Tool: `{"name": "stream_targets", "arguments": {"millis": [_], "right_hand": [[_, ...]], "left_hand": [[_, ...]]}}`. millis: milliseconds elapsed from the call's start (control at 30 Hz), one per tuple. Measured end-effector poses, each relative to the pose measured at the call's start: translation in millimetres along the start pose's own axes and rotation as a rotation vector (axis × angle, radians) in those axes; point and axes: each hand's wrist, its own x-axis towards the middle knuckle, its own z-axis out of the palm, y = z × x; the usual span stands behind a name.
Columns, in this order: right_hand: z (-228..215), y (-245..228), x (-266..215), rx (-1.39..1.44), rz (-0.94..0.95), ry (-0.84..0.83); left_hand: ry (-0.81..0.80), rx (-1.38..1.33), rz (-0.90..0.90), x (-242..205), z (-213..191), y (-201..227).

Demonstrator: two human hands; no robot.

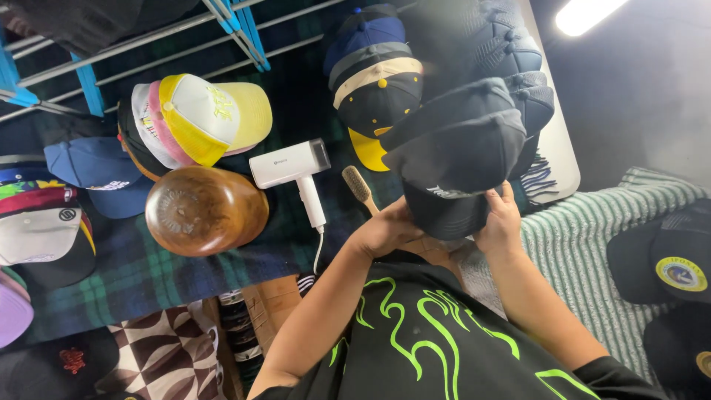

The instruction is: Shaping and cleaning baseball caps using a hair dryer and a brush

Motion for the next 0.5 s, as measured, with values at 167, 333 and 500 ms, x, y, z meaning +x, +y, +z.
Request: {"name": "stream_targets", "arguments": {"millis": [167, 333, 500], "right_hand": [[-12, 12, 16, -0.182, -0.109, -0.013], [-42, 62, 64, -0.317, -0.177, -0.049], [-93, 143, 126, -0.765, -0.179, 0.027]], "left_hand": [[0.266, -0.033, 0.008, 9, 0, -1], [0.49, -0.012, 0.008, 29, -18, -28], [0.822, 0.504, -0.033, 67, -125, -111]]}}
